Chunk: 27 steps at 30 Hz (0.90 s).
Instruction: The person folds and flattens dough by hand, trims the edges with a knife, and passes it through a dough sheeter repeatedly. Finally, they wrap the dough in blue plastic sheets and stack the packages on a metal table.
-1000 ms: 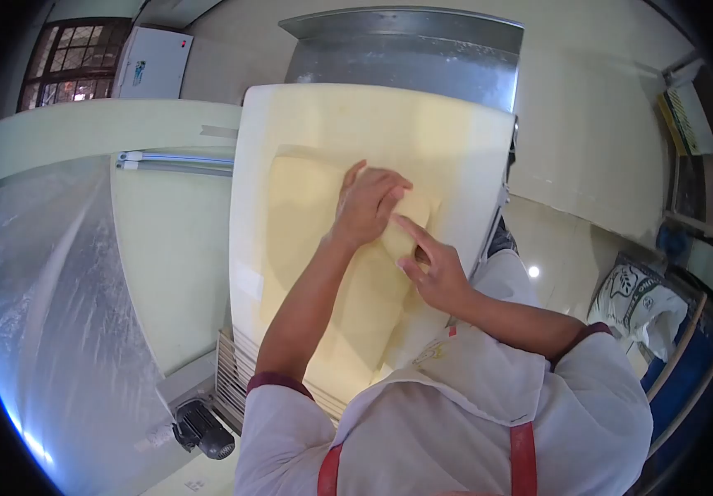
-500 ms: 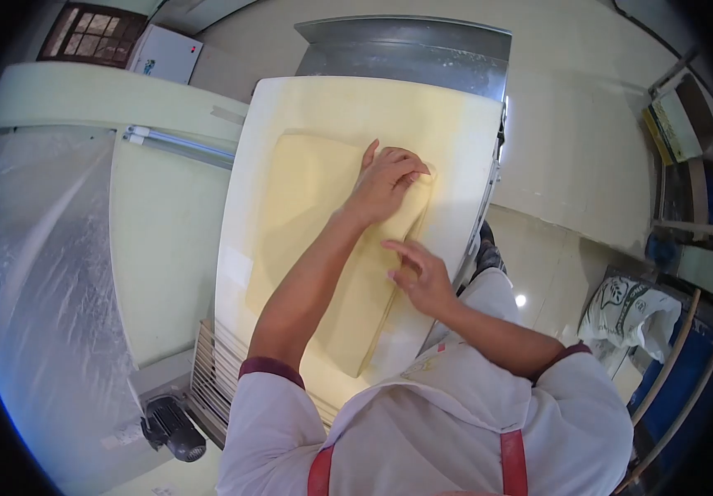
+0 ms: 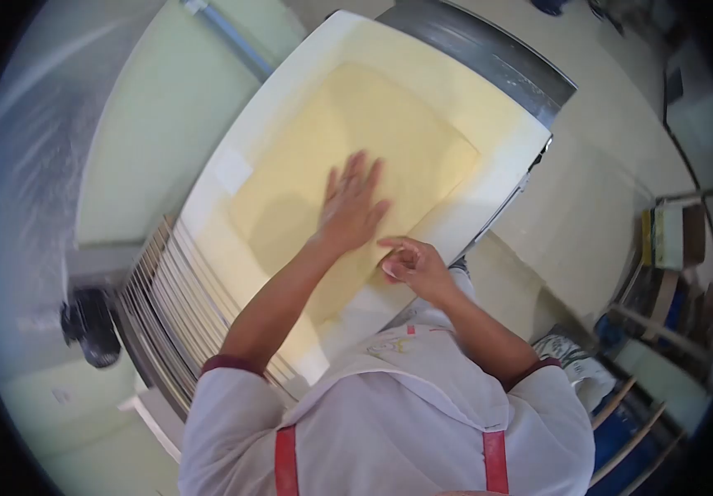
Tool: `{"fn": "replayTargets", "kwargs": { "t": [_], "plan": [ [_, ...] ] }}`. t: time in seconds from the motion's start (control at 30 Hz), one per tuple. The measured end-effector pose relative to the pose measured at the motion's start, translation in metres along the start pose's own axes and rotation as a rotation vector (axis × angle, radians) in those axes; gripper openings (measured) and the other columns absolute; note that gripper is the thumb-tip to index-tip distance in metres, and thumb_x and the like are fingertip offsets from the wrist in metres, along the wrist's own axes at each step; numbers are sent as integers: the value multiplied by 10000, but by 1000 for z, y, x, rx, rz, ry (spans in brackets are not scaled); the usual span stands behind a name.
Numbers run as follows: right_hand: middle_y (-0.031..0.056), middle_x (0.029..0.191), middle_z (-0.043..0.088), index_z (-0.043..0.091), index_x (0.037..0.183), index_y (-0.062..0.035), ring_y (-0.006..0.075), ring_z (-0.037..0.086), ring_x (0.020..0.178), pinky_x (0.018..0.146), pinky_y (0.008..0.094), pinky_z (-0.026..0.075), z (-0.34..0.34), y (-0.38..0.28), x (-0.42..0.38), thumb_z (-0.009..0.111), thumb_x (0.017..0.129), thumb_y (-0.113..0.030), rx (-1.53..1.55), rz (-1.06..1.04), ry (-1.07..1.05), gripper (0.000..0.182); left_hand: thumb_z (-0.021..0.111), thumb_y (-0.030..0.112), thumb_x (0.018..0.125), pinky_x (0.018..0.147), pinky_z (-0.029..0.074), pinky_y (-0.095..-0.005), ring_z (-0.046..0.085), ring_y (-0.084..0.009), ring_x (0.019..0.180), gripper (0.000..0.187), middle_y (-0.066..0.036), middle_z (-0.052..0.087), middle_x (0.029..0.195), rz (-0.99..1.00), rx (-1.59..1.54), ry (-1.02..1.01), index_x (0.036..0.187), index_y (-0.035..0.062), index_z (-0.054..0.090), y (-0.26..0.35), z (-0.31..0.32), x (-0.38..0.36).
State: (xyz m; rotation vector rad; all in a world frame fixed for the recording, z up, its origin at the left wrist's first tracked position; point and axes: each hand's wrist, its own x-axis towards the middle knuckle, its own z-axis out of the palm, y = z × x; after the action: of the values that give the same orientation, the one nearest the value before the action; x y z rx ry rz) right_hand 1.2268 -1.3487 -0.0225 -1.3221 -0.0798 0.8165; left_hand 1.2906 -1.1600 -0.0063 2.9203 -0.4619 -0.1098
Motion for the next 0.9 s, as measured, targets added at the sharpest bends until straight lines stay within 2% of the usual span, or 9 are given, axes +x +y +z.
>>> {"fn": "replayTargets", "kwargs": {
  "t": [0.07,0.13,0.23,0.33,0.43,0.5,0.57,0.77,0.9],
  "plan": [
    [71,848,689,661,1083,10,120,647,792,722,235,494,-30,-27,-10,584,901,-32,-272,61,-86,201,417,398,956,1144,75,-534,119,-356,1445,683,-208,136,1553,-150,14,-2,1504,70,172,-12,-5,-78],
    [119,792,697,661,1109,-25,192,662,705,657,291,523,-59,-41,11,610,875,-62,-604,-435,371,243,421,400,950,1144,71,-534,121,-357,1445,692,-200,147,1555,-326,1,25,1501,60,179,-14,0,-126],
    [178,1451,392,444,1387,-103,366,388,1315,1062,519,306,-50,-100,52,678,832,-261,-1551,-709,460,624,431,395,942,1146,59,-530,126,-351,1445,696,-191,159,1555,-523,-61,93,1496,49,190,-5,9,-160],
    [182,1543,190,305,1467,-130,380,172,1418,1118,582,140,-50,-65,70,664,827,-332,-1730,-638,-85,761,482,367,925,1149,77,-505,153,-337,1441,705,-186,185,1548,-570,-104,126,1486,40,210,-9,-1,-152],
    [225,1512,244,297,1469,-102,387,203,1411,1129,545,172,-69,-102,90,634,857,-268,-1638,-474,-206,718,586,319,890,1128,202,-453,260,-306,1399,712,-180,287,1496,-796,-287,330,1454,24,267,-13,9,-160],
    [258,1496,255,283,1462,-51,374,198,1417,1147,472,181,-122,-113,145,609,884,-200,-1389,-579,114,680,646,275,868,1085,318,-407,377,-287,1336,698,-178,395,1428,-1139,-584,696,1424,15,315,-28,20,-166],
    [218,1366,439,334,1411,17,324,431,1264,1040,375,360,-133,-127,183,599,900,-136,-1196,-384,131,596,678,271,864,971,436,-351,517,-222,1187,634,-160,525,1292,-1353,-1144,806,1352,-17,394,-53,19,-172],
    [105,1084,636,537,1222,48,202,618,934,829,327,481,-137,-176,250,683,844,-167,-496,464,-106,458,743,247,814,778,508,-316,637,-189,889,506,-142,650,1007,-1521,-1675,542,1161,-63,546,-93,-22,-145],
    [117,1164,613,533,1220,47,194,588,1011,893,334,456,-133,-161,239,718,804,-148,-570,103,-176,495,732,235,812,727,522,-305,639,-206,930,453,-132,653,1009,-1451,-1469,667,1131,-49,583,-76,-25,-134]
  ]
}}
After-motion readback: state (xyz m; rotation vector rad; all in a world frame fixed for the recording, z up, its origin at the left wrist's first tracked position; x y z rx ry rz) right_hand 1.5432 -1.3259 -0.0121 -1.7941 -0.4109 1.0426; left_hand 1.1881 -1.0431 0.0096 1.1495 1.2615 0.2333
